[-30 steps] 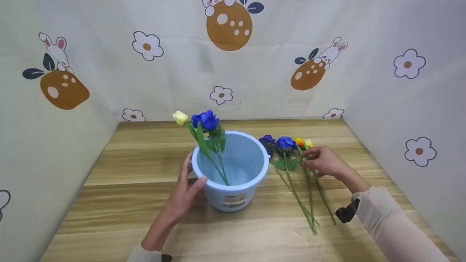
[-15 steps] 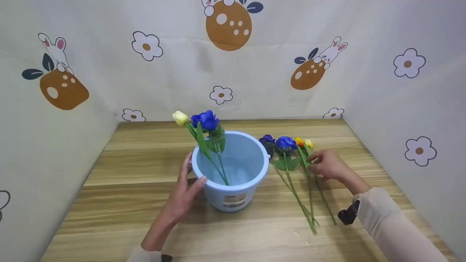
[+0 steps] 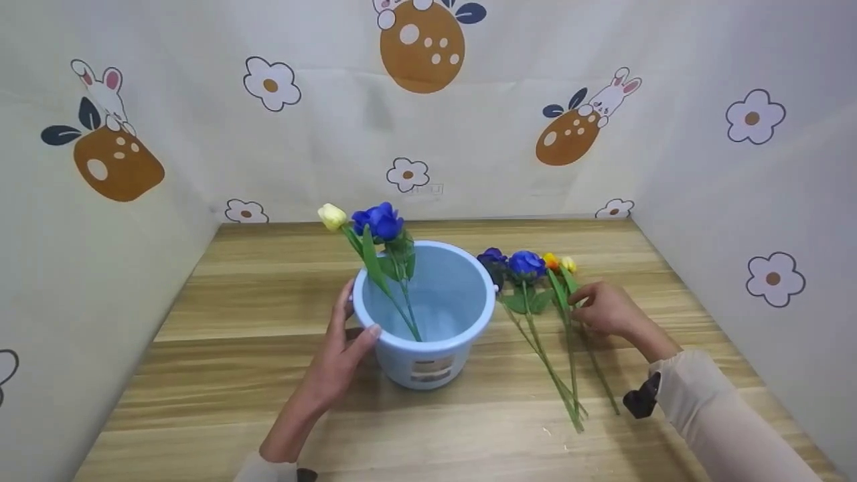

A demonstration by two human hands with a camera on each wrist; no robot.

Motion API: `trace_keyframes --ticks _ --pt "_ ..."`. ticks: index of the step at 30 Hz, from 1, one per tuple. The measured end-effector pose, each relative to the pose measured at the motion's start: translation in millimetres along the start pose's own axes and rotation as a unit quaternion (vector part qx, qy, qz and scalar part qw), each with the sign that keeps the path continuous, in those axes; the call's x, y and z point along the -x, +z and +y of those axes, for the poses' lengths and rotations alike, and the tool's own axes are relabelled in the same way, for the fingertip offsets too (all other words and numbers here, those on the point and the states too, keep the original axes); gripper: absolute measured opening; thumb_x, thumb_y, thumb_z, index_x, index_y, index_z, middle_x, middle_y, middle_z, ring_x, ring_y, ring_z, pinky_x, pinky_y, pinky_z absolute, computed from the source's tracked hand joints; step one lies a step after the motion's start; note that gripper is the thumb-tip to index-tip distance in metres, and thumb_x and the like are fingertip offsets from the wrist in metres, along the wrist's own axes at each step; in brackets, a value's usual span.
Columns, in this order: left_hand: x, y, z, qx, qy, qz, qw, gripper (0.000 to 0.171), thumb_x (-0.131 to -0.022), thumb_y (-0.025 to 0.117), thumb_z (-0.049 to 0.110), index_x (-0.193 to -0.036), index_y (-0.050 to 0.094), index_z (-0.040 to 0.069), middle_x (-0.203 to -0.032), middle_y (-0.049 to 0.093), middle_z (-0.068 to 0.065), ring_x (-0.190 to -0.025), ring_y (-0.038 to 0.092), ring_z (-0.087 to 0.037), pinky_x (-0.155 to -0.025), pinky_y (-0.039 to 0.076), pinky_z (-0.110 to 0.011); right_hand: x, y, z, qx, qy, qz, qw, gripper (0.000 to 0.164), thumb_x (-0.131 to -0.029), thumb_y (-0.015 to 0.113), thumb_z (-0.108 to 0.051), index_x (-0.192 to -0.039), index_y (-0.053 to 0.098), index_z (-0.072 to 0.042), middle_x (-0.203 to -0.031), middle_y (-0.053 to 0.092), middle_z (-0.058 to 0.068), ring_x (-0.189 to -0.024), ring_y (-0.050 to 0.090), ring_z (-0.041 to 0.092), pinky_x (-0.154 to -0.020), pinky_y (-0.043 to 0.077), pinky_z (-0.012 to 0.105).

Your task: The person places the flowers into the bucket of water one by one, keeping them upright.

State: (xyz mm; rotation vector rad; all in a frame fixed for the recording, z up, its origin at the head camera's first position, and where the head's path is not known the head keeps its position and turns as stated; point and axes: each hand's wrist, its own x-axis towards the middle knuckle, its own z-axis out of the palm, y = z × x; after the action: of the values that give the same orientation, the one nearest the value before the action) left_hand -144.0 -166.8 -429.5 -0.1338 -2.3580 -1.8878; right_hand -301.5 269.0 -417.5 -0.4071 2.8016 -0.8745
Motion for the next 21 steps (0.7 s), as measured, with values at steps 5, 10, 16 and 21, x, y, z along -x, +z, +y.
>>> trace_keyframes --ticks 5,10,16,21 --pt "0.1 -0.2 -0.5 0.000 -0.002 0.001 1.0000 0.080 -0.107 0.057 0.037 -0.170 0.007 0.035 -0.177 0.013 -0.009 -0.160 0.024 -0.039 -0.123 0.039 -0.060 0.5 1.5 2.0 0.032 -0.010 0.007 0.999 0.031 -0.086 0.073 -0.009 -0.113 0.076 0.006 -0.089 0.077 0.018 -0.066 0.066 0.013 -0.058 0.052 0.028" --pt "-0.1 -0.2 -0.9 0.010 0.000 -0.001 1.0000 0.080 -0.106 0.058 0.036 -0.170 0.009 0.034 -0.176 0.016 -0.010 -0.158 0.029 -0.040 -0.121 0.042 -0.060 0.9 3.0 3.7 0.077 -0.022 0.016 0.997 0.029 -0.085 0.071 -0.009 -0.110 0.079 0.003 -0.089 0.078 0.016 -0.079 0.070 0.022 -0.066 0.054 0.034" --pt "0.6 -0.2 -1.1 -0.002 -0.002 0.003 1.0000 0.080 -0.106 0.058 0.038 -0.170 0.009 0.036 -0.177 0.015 -0.010 -0.160 0.025 -0.039 -0.122 0.039 -0.060 0.6 6.5 5.0 0.129 -0.030 0.002 0.991 0.030 -0.082 0.064 -0.003 -0.107 0.079 0.004 -0.087 0.074 0.014 -0.076 0.064 0.023 -0.065 0.052 0.037" --pt "0.7 -0.1 -2.5 -0.001 -0.002 0.006 1.0000 0.081 -0.106 0.059 0.037 -0.170 0.009 0.036 -0.177 0.016 -0.011 -0.160 0.024 -0.039 -0.122 0.039 -0.060 -1.3 9.6 4.7 0.142 -0.013 -0.013 0.990 0.034 -0.081 0.062 -0.002 -0.110 0.079 0.004 -0.081 0.069 0.008 -0.071 0.056 0.021 -0.062 0.045 0.032"
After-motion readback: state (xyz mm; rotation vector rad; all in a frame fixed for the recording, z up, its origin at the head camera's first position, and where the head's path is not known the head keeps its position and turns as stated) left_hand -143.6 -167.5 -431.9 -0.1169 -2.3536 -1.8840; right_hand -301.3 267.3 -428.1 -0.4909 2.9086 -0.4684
